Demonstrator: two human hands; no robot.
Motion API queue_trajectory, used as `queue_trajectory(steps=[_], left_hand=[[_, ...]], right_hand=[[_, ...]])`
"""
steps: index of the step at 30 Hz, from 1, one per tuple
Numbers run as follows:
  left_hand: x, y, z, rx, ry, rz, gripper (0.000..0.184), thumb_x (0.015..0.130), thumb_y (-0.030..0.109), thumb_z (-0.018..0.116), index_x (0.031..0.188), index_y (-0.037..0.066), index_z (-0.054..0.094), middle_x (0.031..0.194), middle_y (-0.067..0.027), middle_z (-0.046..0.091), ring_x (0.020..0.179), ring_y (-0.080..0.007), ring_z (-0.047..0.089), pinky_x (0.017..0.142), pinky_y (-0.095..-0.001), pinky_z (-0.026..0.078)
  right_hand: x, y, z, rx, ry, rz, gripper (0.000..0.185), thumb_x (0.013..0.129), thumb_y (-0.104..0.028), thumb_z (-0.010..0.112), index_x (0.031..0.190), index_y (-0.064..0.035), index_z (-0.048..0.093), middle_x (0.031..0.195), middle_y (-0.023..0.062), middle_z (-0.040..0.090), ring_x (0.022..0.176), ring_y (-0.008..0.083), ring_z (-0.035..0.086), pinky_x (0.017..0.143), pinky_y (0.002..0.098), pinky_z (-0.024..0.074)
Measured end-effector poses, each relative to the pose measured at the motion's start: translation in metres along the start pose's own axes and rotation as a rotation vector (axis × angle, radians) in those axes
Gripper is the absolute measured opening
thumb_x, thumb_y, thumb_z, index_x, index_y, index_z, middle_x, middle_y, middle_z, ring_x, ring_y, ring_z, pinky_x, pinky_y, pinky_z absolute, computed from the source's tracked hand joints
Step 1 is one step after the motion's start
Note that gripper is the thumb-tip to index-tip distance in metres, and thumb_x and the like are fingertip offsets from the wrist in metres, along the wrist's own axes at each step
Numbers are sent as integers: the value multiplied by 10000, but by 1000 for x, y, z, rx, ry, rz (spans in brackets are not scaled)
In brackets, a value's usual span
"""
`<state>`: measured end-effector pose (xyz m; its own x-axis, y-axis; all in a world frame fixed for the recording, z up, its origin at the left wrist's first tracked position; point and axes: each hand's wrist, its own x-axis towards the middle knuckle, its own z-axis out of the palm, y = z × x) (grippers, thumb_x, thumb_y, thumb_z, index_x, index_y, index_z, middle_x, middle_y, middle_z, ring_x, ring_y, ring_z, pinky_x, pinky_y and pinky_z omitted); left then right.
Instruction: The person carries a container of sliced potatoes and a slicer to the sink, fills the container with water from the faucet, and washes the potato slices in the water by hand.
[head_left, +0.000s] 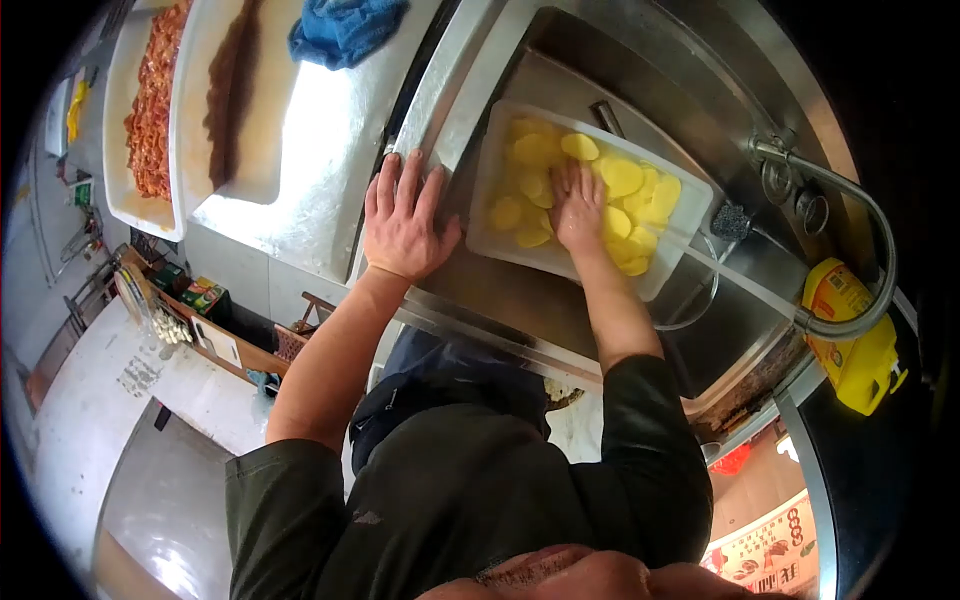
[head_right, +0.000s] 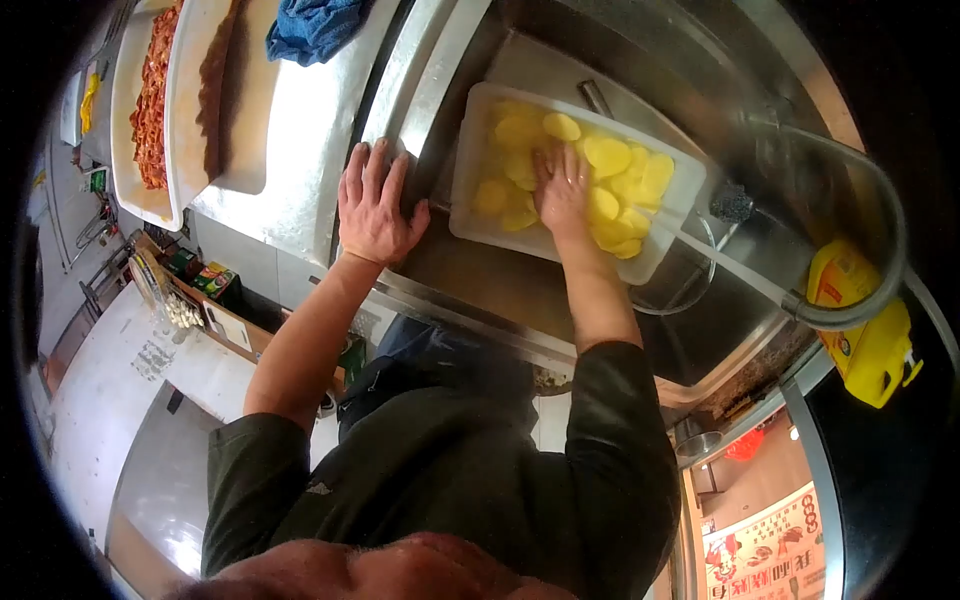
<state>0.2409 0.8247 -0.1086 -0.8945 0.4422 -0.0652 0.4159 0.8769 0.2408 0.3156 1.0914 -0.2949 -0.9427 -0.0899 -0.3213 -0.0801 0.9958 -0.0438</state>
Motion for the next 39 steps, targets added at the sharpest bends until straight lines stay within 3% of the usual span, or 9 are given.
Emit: queue_trajectory(steps=[3, 10, 15, 18, 25, 29, 32, 35, 39], left_hand=[[4, -3, -1, -2, 3, 6, 659, 754, 305, 688, 1356, 114, 498, 1484, -167, 382, 1378, -412, 321, 1102, -536, 288], [4, -3, -2, -7, -8, 1, 656, 755, 300, 689, 1355, 113, 500, 1485, -169, 381, 1381, -410, 317, 1102, -535, 288], [3, 0, -1, 5, 39, -4, 629, 721, 316, 708, 1301, 133, 550, 1444, -149, 438, 1346, -403, 371, 1088, -520, 303], [1, 2, -1, 0, 11, -7, 642, 732, 312, 704, 1321, 126, 532, 1457, -158, 419, 1359, -408, 350, 1094, -525, 296], [1, -1, -1, 8, -7, -2, 659, 757, 305, 690, 1356, 110, 498, 1478, -175, 387, 1374, -410, 325, 1104, -527, 283], [1, -1, 1, -9, 24, 8, 655, 748, 305, 697, 1343, 107, 511, 1472, -170, 399, 1370, -405, 332, 1096, -522, 294], [2, -2, -2, -25, 17, 9, 660, 745, 305, 700, 1345, 108, 510, 1473, -167, 398, 1372, -401, 329, 1099, -517, 292], [1, -2, -1, -23, 17, 4, 665, 744, 301, 700, 1350, 110, 505, 1476, -161, 397, 1378, -396, 323, 1106, -513, 286], [1, -1, -2, -14, 1, -5, 664, 754, 301, 694, 1359, 114, 496, 1481, -157, 391, 1386, -399, 311, 1112, -512, 278]], right_hand=[[-40, 12, -36, 133, -33, 55, 781, 812, -466, 697, 1464, -152, 404, 1497, 158, 363, 1420, 361, 255, 1160, 557, 148], [-22, 13, 10, 64, 120, 630, 790, 837, -491, 654, 1450, -75, 381, 1463, 175, 380, 1366, 396, 290, 1127, 604, 154], [-24, -14, -15, 206, 165, 325, 768, 818, -477, 673, 1430, -83, 426, 1466, 178, 379, 1378, 386, 282, 1133, 604, 134], [-43, -13, -4, 274, -13, -14, 777, 757, -476, 731, 1395, -107, 485, 1450, 185, 397, 1370, 373, 313, 1131, 610, 147], [4, 2, 20, 314, 101, -263, 408, 794, -361, 723, 1124, -132, 648, 1166, 161, 601, 1102, 348, 558, 967, 489, 412], [7, 20, -33, 600, -42, 198, 436, 861, -340, 676, 1152, -23, 604, 952, 225, 674, 897, 421, 630, 808, 464, 500], [-7, 50, -25, 1003, 203, 431, 456, 886, -379, 651, 1092, 28, 634, 982, 244, 679, 923, 434, 628, 833, 486, 485], [-19, 71, -42, 1143, 142, 681, 477, 904, -418, 624, 988, 48, 675, 951, 271, 677, 936, 455, 626, 839, 492, 478], [-22, 78, -33, 831, 144, 777, 456, 893, -404, 644, 881, 50, 682, 897, 271, 676, 924, 455, 631, 834, 498, 477]])
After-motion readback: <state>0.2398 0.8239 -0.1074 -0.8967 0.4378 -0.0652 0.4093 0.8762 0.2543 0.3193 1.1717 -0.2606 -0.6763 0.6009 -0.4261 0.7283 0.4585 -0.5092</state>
